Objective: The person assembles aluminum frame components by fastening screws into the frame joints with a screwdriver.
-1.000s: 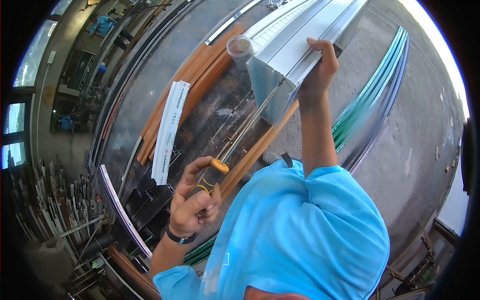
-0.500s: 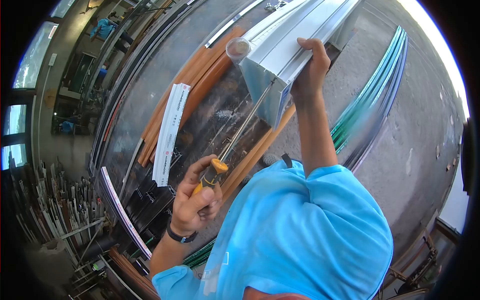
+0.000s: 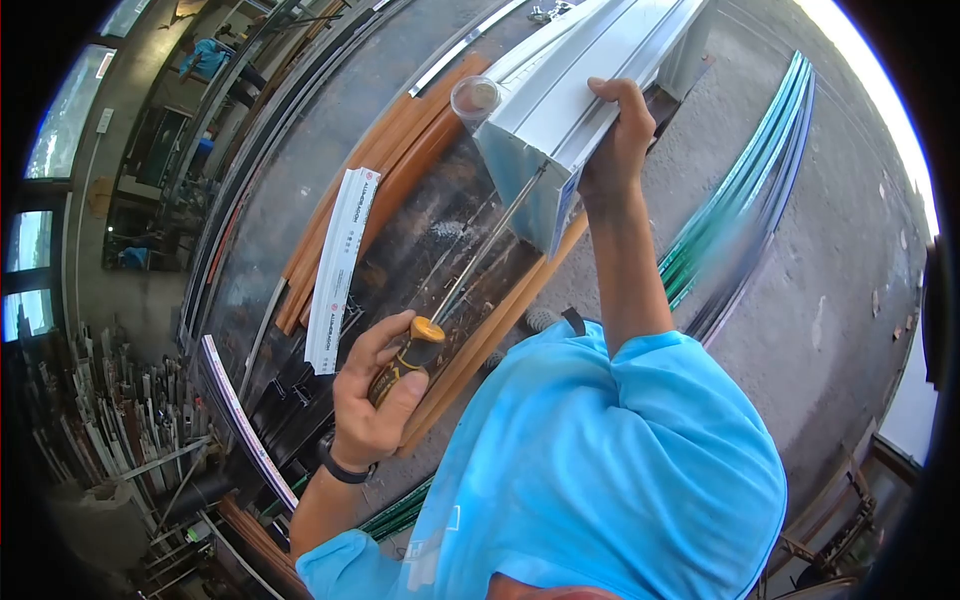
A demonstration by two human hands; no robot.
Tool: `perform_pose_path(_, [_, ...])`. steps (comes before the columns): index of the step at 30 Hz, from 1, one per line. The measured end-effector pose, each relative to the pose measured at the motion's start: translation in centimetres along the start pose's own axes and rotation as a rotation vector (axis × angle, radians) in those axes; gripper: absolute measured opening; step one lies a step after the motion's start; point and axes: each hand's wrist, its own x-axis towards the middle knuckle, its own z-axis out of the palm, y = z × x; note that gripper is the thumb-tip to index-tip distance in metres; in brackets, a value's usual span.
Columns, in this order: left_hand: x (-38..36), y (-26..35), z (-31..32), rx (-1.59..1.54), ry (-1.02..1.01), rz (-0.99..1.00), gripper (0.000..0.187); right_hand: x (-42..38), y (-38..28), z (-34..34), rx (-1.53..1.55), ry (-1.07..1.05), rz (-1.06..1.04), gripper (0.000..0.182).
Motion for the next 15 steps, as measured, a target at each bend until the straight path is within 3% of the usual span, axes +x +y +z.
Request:
perform_pose_path(2, [1.7, 0.1, -1.1, 1.027, -0.021, 0.679, 0.069, -0.3, -0.1, 0.0, -0.006, 0.003, 0.021, 0.026])
perform_pose_path(5, [1.9, 0.9, -0.4, 0.948, 0.006, 0.642, 0.070, -0.3, -0.5, 0.5, -0.003, 0.028, 0.023, 0.027])
perform_pose_path(7, [0.8, 0.9, 0.1, 0.671, 0.008, 0.414, 0.060, -0.3, -0.9, 0.4, -0.009, 0.028, 0.010, 0.028])
perform_pose_path(13, [1.5, 0.6, -0.1, 0.623, -0.048, 0.443, 0.061, -0.8, -0.6, 0.5, -0.038, 0.031, -0.020, 0.037])
perform_pose_path(15, [1.7, 0.6, -0.7, 0.854, -0.037, 0.590, 0.064, -0.9, -0.4, 0.7, -0.056, 0.026, -0.044, 0.049])
